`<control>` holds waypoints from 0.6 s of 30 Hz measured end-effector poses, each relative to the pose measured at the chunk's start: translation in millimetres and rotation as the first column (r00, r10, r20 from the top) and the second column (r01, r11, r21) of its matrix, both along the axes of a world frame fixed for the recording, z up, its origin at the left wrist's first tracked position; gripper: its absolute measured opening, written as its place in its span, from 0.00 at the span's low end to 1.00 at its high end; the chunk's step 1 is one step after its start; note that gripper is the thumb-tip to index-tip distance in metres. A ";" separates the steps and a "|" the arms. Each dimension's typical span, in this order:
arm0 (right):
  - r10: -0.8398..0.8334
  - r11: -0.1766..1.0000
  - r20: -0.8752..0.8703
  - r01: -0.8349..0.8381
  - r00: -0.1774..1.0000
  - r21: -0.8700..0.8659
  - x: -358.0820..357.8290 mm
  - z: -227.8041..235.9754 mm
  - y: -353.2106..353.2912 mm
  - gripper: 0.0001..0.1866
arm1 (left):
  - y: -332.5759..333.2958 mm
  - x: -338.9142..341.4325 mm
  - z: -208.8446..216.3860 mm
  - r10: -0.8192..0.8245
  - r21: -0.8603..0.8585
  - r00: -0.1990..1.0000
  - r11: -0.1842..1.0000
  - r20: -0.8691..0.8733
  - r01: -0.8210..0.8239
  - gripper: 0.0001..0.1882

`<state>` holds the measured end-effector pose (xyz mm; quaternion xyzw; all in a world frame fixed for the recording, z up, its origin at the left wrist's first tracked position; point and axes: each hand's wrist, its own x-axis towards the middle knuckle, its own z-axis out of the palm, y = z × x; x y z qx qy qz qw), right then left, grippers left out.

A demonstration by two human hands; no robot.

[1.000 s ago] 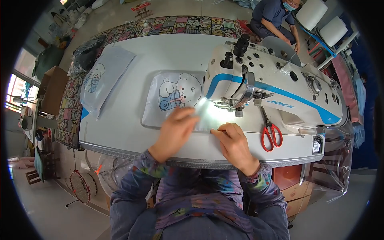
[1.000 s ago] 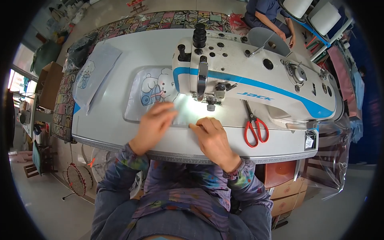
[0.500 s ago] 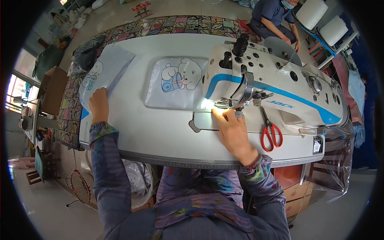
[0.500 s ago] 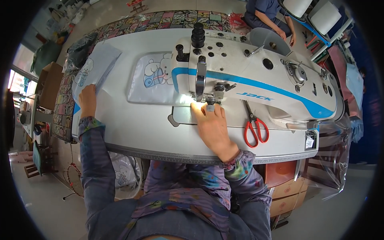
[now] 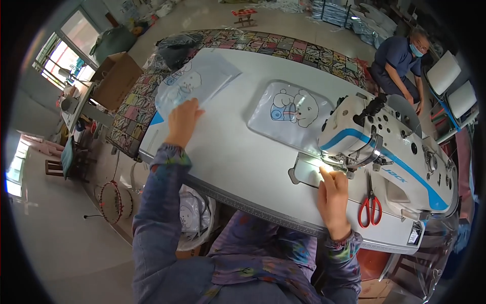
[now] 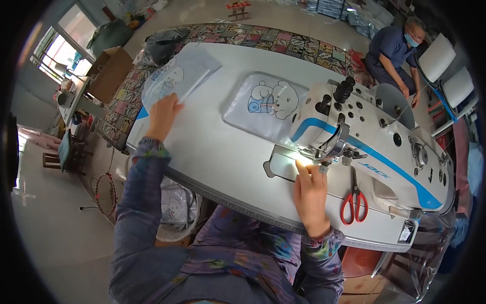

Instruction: Sewing the edges of plastic pouches using an industrial sewing machine.

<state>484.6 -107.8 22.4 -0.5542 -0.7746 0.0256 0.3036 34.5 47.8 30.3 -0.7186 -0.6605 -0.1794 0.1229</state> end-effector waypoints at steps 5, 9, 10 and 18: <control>0.056 0.934 -0.495 -0.221 0.867 -0.282 -43.9 28.1 -18.3 0.22 | -99.0 126.7 7.6 -0.424 -0.234 0.742 0.764 0.520 0.601 0.22; -0.030 0.941 -0.412 -0.114 0.911 -0.320 -53.9 15.1 -9.7 0.20 | -150.6 191.0 9.9 -0.464 -0.315 0.550 0.491 0.695 0.812 0.18; -0.046 0.965 -0.338 -0.045 0.940 -0.258 -47.0 -2.0 -6.0 0.20 | -146.6 199.3 14.8 -0.461 -0.331 0.535 0.453 0.708 0.828 0.16; -0.272 0.871 -0.549 -0.041 0.790 -0.490 -36.1 2.8 -2.9 0.22 | -112.2 253.9 -22.1 -0.566 -0.070 0.648 0.724 0.510 0.687 0.20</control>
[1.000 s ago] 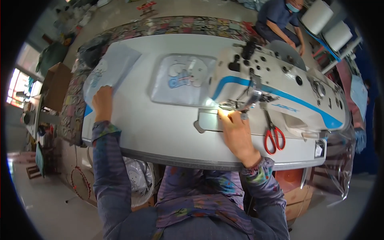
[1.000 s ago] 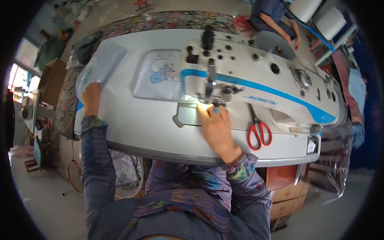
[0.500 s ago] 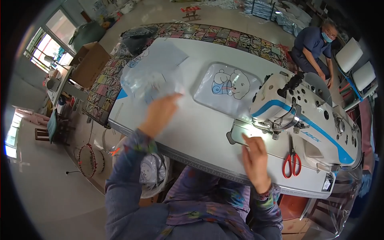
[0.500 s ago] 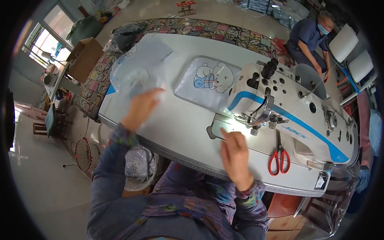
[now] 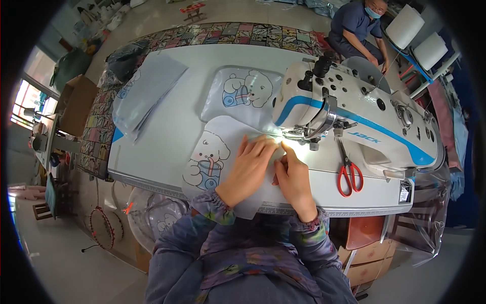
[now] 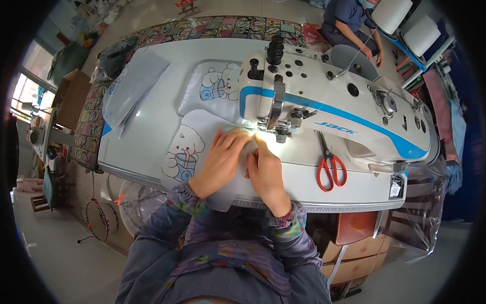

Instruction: Sewing the edges of plastic pouches using an industrial sewing machine.

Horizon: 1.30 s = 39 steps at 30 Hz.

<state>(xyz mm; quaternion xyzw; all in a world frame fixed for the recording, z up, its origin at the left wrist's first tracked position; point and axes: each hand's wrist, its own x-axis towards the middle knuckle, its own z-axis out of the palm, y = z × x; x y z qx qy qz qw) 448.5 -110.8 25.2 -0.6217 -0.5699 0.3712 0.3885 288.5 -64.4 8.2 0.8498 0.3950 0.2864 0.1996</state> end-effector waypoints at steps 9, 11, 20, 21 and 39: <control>-0.053 0.998 0.031 0.054 0.998 -0.027 7.0 0.8 4.3 0.22 | -8.0 22.6 -1.4 0.130 0.188 0.971 0.978 -0.200 -0.093 0.26; -0.054 0.997 -0.013 0.053 0.998 -0.057 8.5 -0.7 6.1 0.22 | -8.5 26.8 -1.5 0.147 0.189 0.968 0.976 -0.205 -0.109 0.27; -0.048 0.996 -0.005 0.048 0.999 -0.071 13.0 1.3 3.9 0.22 | -0.9 37.0 -2.8 0.185 0.161 0.951 0.976 -0.248 -0.148 0.25; -0.048 0.996 -0.005 0.048 0.999 -0.070 12.4 2.5 2.5 0.22 | 1.0 36.9 -4.6 0.199 0.174 0.954 0.971 -0.223 -0.162 0.23; -0.024 0.981 -0.297 -0.034 0.955 -0.189 25.1 3.1 -9.5 0.22 | -20.1 -35.0 53.5 -0.263 -0.130 0.963 0.958 -0.052 0.255 0.14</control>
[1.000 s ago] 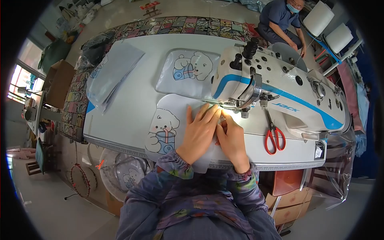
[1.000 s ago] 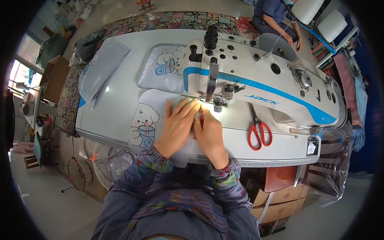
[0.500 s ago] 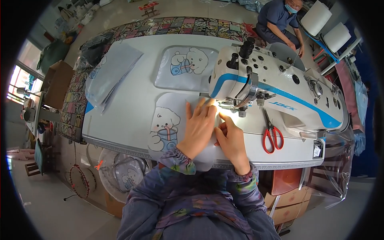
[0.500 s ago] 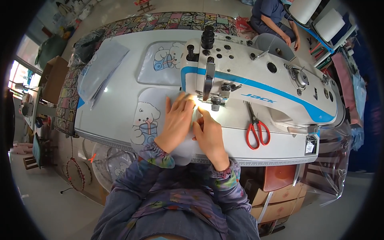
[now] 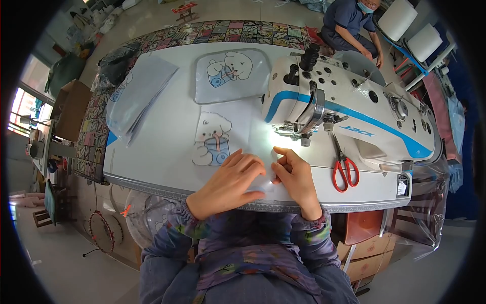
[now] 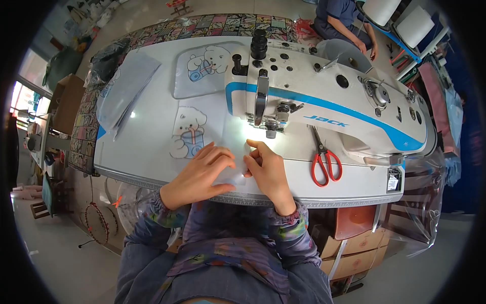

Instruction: Sewing the edges of plastic pouches using an industrial sewing machine.

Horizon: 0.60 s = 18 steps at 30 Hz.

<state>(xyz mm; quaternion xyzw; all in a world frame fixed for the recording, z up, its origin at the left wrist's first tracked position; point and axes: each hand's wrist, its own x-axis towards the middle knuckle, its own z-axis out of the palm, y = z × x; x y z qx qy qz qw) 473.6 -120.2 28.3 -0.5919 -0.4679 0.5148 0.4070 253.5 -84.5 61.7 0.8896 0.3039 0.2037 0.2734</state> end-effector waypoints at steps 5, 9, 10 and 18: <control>-0.002 1.000 -0.029 0.002 1.000 -0.002 0.7 -2.9 3.4 0.22 | 5.3 7.0 -24.9 0.066 0.281 0.997 0.957 0.034 -0.073 0.18; -0.009 1.000 -0.014 0.009 1.000 -0.009 0.0 -1.9 7.5 0.22 | 24.0 5.5 -39.4 0.007 0.222 0.999 0.975 0.049 -0.018 0.14; -0.014 1.000 0.002 0.014 1.000 0.000 -0.3 -4.1 8.8 0.22 | 27.9 6.3 -40.6 -0.001 0.205 0.997 0.979 0.082 -0.016 0.13; -0.029 0.997 0.164 0.017 0.986 0.072 -3.0 -4.0 24.1 0.22 | 57.5 18.0 -45.5 -0.004 0.255 0.999 0.967 0.049 -0.009 0.18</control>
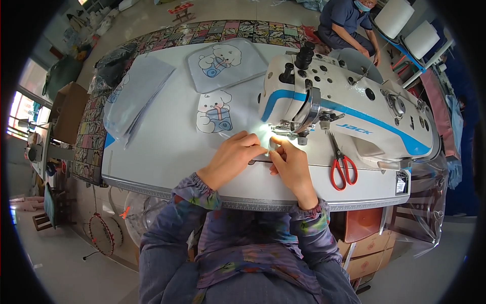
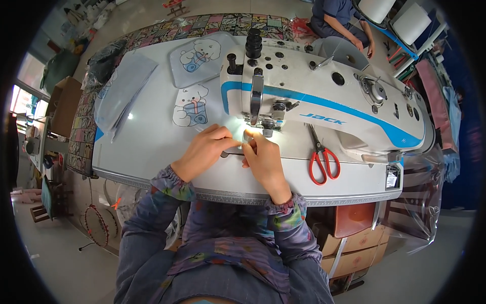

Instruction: Sewing the edges of plastic pouches using an industrial sewing machine.

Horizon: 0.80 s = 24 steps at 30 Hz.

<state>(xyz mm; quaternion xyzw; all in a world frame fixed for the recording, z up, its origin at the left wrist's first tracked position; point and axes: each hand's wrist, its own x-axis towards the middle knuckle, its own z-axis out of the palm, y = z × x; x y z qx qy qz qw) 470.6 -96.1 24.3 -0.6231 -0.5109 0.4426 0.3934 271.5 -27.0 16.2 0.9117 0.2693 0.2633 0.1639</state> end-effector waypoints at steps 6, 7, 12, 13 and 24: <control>0.006 1.000 0.086 -0.005 0.996 -0.006 -2.3 5.2 0.8 0.24 | 19.2 4.5 1.1 0.005 0.045 1.000 0.999 -0.023 -0.004 0.19; 0.006 1.000 0.102 -0.006 0.995 -0.001 -2.8 5.9 0.6 0.24 | 21.5 5.1 1.7 0.009 0.050 0.999 0.999 -0.038 -0.008 0.19; 0.005 1.000 0.131 -0.008 0.991 0.020 -4.4 8.0 0.2 0.23 | 22.1 13.9 2.5 0.054 0.096 0.996 0.994 -0.073 -0.046 0.18; 0.005 1.000 0.133 -0.006 0.991 0.010 -4.7 8.8 0.5 0.23 | 19.3 16.3 4.0 0.063 0.109 0.996 0.992 -0.069 -0.055 0.17; -0.014 1.000 0.153 0.013 0.988 0.013 14.2 10.6 -18.8 0.19 | -20.2 57.3 11.5 0.253 0.047 0.935 0.967 -0.247 -0.250 0.17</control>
